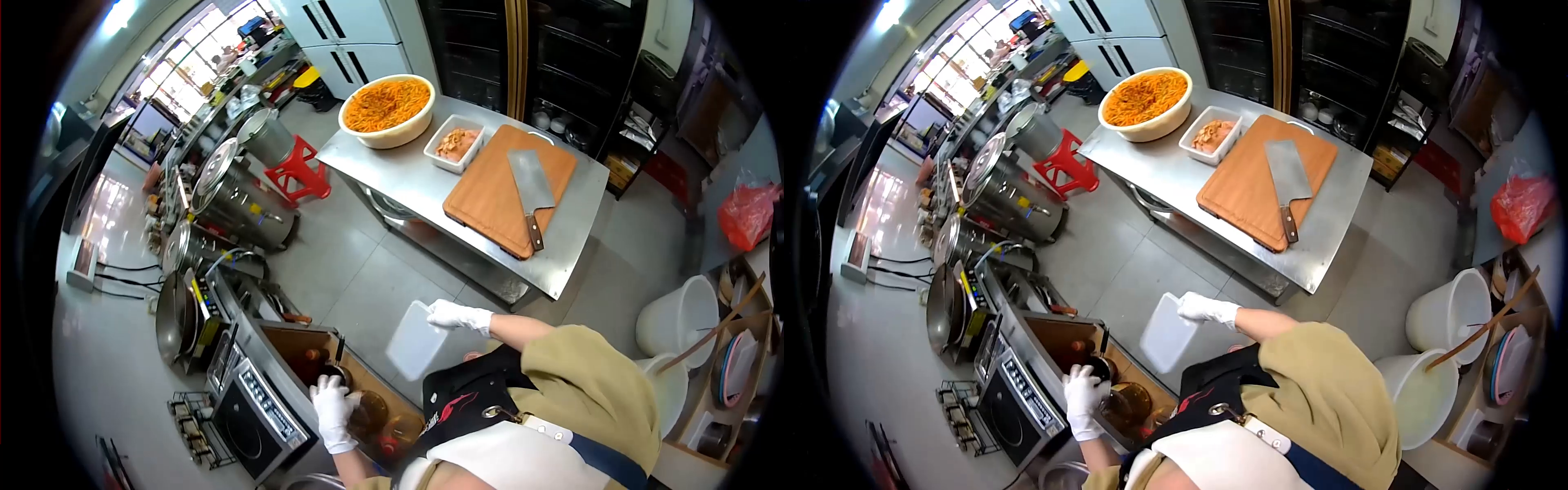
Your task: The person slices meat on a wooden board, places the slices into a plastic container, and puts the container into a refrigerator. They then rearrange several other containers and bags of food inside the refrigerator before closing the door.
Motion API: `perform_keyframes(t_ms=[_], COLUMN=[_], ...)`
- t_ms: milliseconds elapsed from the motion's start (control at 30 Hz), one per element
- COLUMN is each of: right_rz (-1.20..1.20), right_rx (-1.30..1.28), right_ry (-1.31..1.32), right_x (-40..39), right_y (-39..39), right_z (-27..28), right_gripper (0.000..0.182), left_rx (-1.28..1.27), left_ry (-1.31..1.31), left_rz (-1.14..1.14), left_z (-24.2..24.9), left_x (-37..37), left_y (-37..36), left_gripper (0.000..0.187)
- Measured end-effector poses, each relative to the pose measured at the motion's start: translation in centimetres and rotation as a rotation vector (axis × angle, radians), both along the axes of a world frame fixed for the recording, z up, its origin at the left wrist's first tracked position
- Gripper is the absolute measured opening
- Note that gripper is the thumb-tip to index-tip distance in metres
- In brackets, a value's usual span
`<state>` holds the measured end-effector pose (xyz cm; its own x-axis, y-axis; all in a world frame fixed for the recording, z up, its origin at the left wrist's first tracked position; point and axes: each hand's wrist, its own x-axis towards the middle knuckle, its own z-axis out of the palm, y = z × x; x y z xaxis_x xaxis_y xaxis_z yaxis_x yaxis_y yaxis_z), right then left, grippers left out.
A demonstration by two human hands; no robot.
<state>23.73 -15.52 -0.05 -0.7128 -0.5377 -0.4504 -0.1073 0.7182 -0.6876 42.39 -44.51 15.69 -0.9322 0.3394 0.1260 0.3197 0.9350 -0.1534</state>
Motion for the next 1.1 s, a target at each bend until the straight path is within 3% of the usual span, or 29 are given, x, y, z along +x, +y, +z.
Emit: perform_keyframes(t_ms=[33,67,133,167,200,267,400,467,533,600,733,867,967,1100], right_rz=[-0.190,-0.208,-0.264,-0.174,-0.193,-0.188,-0.371,-0.421,-0.682,-0.814,-0.943,-1.027,-0.931,-0.885], right_rx=[-0.206,-0.201,-0.319,-0.422,-0.413,-0.466,-0.434,-0.272,-0.409,-0.391,-0.194,-0.194,-0.019,-0.007], right_ry=[-0.245,-0.252,-0.174,-0.251,-0.254,-0.274,-0.247,-0.182,-0.122,-0.066,0.106,0.202,0.356,0.298], right_x=[-0.9,-1.6,-3.8,-5.7,-7.0,-9.4,-13.3,-15.4,-16.8,-18.4,-23.6,-31.3,-37.6,-44.8], right_y=[0.9,1.7,2.8,3.2,3.6,4.3,6.3,8.6,10.5,12.7,17.1,21.5,24.2,25.7], right_z=[0.7,2.3,5.2,4.1,5.4,8.3,11.7,11.4,10.2,10.9,11.1,9.0,7.9,6.6], right_gripper=[0.020,0.020,0.019,0.019,0.019,0.020,0.024,0.025,0.025,0.026,0.026,0.028,0.029,0.028], left_rx=[0.681,1.351,1.146,0.756,0.551,0.972,1.108,1.453,1.568,1.677,1.684,1.802,1.915,1.979], left_ry=[-0.294,-0.601,-0.602,-0.382,-0.462,-0.864,-1.077,-1.106,-1.151,-1.282,-1.304,-1.138,-1.075,-1.040], left_rz=[0.449,0.904,0.849,0.621,0.627,0.569,0.559,0.388,0.406,0.452,0.611,0.608,0.609,0.705], left_z=[-2.7,-3.1,-3.2,-6.9,-6.5,-7.8,-7.5,-7.9,-8.7,-9.9,-9.2,-10.4,-10.0,-9.0], left_x=[-2.4,-5.6,-11.8,-14.0,-16.8,-22.3,-30.7,-33.3,-36.3,-38.6,-42.3,-47.3,-51.0,-54.3], left_y=[-0.9,-0.4,-0.5,-1.7,-0.8,-0.5,2.7,4.6,7.0,9.5,16.7,22.7,26.2,29.2], left_gripper=[0.033,0.037,0.045,0.047,0.047,0.043,0.031,0.020,0.020,0.023,0.024,0.024,0.022,0.016])
